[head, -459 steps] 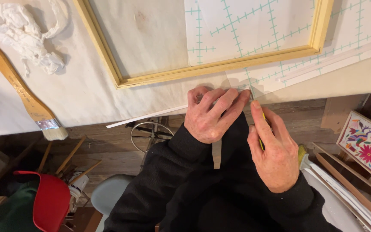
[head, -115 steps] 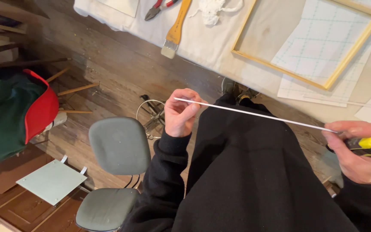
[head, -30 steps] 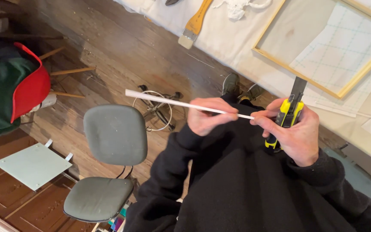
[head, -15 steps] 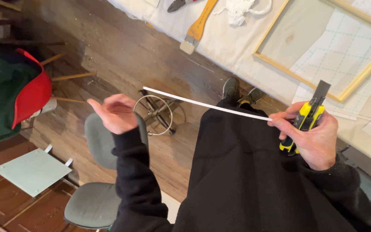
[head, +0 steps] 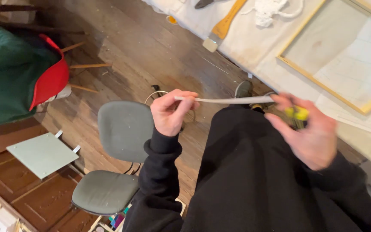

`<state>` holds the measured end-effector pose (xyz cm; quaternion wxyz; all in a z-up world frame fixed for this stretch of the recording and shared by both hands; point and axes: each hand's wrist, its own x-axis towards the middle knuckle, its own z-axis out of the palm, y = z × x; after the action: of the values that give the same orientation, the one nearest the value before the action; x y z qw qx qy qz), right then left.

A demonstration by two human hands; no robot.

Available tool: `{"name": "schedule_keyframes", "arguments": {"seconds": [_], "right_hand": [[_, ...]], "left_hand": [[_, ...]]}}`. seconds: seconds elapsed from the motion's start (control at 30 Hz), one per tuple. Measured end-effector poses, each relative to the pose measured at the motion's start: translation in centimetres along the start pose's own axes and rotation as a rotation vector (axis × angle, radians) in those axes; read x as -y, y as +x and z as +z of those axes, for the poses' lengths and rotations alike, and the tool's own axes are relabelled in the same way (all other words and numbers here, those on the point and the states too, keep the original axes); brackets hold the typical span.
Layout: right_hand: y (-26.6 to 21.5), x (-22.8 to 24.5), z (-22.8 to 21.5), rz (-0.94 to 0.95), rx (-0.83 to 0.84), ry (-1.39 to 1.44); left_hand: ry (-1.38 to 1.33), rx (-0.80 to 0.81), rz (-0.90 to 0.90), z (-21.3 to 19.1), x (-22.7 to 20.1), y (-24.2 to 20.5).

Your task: The recorder is measuring and cutting materials to prepare a picture frame.

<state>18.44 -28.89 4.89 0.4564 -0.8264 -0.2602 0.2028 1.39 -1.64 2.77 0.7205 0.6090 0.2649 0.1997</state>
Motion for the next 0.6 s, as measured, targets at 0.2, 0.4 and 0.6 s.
{"name": "schedule_keyframes", "arguments": {"seconds": [0.2,0.4,0.6], "right_hand": [[2.9,1.7,-0.1,-0.149,-0.033,-0.267],[3.4,4.5,-0.8,-0.231,-0.063,-0.425],[3.7,7.5,3.6,-0.145,0.084,0.439]], "left_hand": [[0.517,0.017,0.219,1.6,-4.7,-0.2],[0.392,0.008,0.229,2.2,-5.6,-0.6],[0.492,0.089,0.28,6.4,-5.7,-0.2]]}}
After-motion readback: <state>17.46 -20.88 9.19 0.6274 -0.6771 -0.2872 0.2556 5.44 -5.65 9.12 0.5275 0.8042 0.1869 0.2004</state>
